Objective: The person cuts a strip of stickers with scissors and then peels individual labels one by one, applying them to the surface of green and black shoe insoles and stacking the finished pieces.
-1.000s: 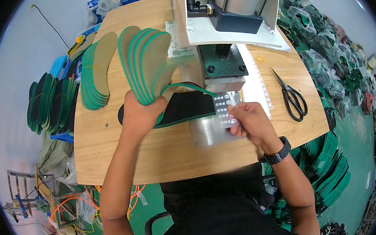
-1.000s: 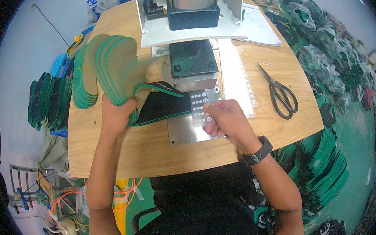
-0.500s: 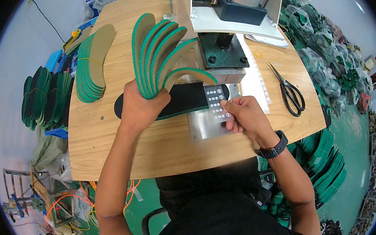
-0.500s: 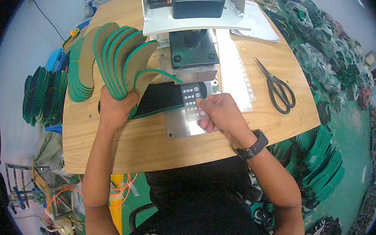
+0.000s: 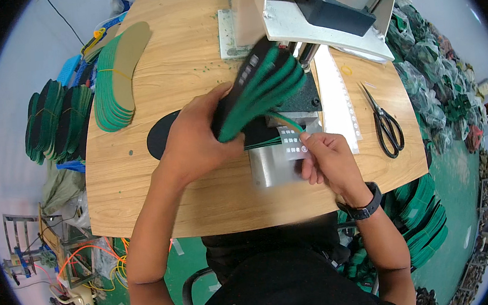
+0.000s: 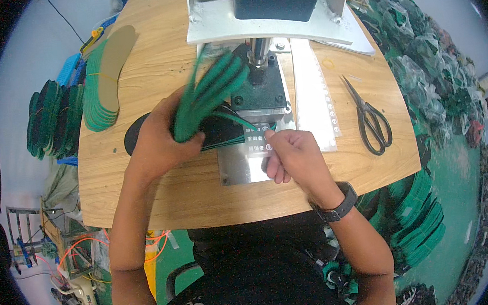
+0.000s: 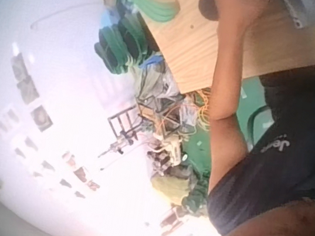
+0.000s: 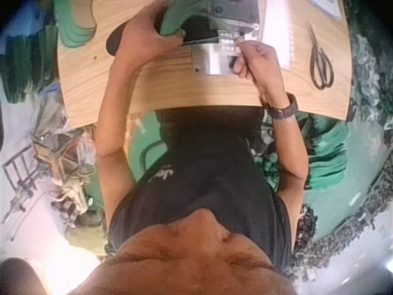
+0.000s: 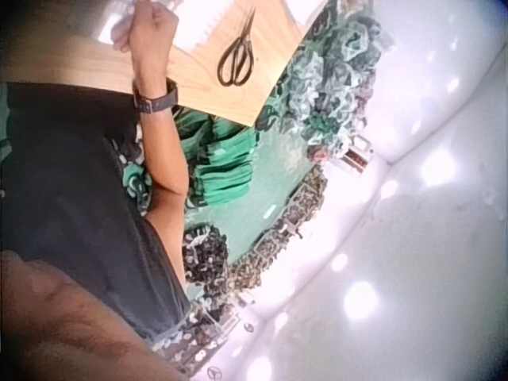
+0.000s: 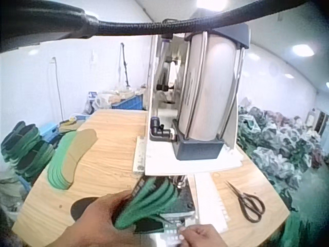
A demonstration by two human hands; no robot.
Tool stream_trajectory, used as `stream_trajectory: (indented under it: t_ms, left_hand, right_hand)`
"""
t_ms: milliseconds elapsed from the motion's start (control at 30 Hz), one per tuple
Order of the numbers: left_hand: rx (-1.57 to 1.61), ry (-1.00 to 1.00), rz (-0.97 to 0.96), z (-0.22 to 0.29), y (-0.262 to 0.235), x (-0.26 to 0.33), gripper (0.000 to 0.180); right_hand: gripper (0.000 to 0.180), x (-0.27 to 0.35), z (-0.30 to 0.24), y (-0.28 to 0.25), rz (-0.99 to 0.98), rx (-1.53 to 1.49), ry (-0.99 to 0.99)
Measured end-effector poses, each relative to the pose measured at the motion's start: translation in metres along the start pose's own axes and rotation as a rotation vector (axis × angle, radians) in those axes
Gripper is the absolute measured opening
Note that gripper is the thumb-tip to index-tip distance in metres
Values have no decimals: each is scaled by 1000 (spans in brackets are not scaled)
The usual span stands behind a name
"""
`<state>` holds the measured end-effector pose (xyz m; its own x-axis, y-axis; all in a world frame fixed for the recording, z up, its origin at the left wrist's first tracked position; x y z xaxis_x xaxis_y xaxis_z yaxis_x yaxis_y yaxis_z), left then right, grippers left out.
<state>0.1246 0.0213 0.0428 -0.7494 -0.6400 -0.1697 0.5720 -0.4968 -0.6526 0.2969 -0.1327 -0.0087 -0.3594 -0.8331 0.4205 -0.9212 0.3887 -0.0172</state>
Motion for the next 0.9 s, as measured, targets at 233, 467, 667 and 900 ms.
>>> stream_trajectory:
  t_ms: [233,467,667,900]
  left_hand:
    - [-467,166,-32,7,14,1,93]
    - [-298,69,-87,13,6,0,69]
    - [149,-68,63,-4,-12,2,31]
    - [271,-88,200,-8,-24,10,17]
  right_hand:
    - [27,2,-3,-3,-16,-46,-19]
    - [23,11,6,-19,30,-142,-53]
    - [24,8,3,-14,-21,-126,-51]
    - [25,-3,0,-2,-71,31,-3]
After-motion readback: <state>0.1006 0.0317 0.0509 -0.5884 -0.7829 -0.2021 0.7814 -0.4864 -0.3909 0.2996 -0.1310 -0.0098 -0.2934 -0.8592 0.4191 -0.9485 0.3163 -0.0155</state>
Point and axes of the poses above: each hand's wrist, its own x-axis away from the middle knuckle, its own y-axis out of the palm, z = x × y, the point moved 5 cm from there along -x, towards the middle knuckle, and after that the axes turned 4 degrees about -z, right-handed, at the moved point
